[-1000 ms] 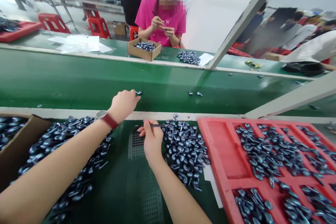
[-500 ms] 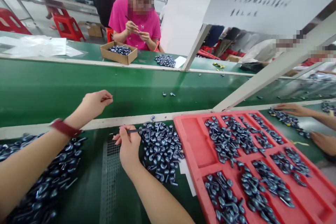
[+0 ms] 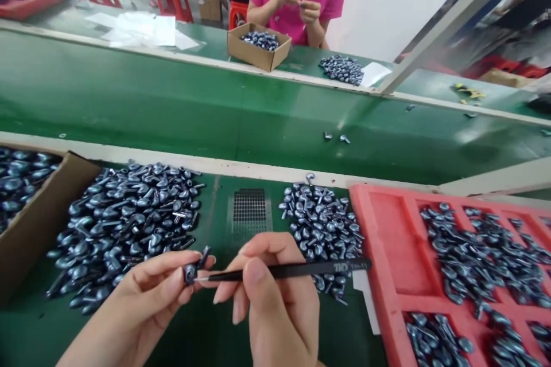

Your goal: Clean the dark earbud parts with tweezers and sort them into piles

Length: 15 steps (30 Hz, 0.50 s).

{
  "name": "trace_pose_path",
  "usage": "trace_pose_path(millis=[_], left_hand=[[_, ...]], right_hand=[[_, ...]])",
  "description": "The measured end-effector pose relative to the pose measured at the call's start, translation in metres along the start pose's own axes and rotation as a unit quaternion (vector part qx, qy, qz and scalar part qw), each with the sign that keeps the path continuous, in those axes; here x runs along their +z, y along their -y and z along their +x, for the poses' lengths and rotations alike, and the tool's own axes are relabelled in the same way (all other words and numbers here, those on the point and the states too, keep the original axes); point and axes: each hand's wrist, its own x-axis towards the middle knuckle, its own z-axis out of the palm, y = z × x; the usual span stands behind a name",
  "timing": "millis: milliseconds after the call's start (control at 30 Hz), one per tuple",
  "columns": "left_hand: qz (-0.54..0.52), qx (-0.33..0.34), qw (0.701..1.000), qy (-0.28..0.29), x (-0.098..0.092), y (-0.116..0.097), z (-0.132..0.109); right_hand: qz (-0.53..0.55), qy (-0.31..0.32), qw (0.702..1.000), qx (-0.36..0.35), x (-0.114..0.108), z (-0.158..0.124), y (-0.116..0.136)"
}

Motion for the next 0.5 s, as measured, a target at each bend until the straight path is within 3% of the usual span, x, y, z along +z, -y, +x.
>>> trace_pose_path(millis=[500], left_hand=[[-0.032,-0.042,0.997,0.048,0.0039,-0.0027,-0.0089]], right_hand=[[-0.097,-0.01,0.995,-0.012,0.0009,-0.0124,0.0067]])
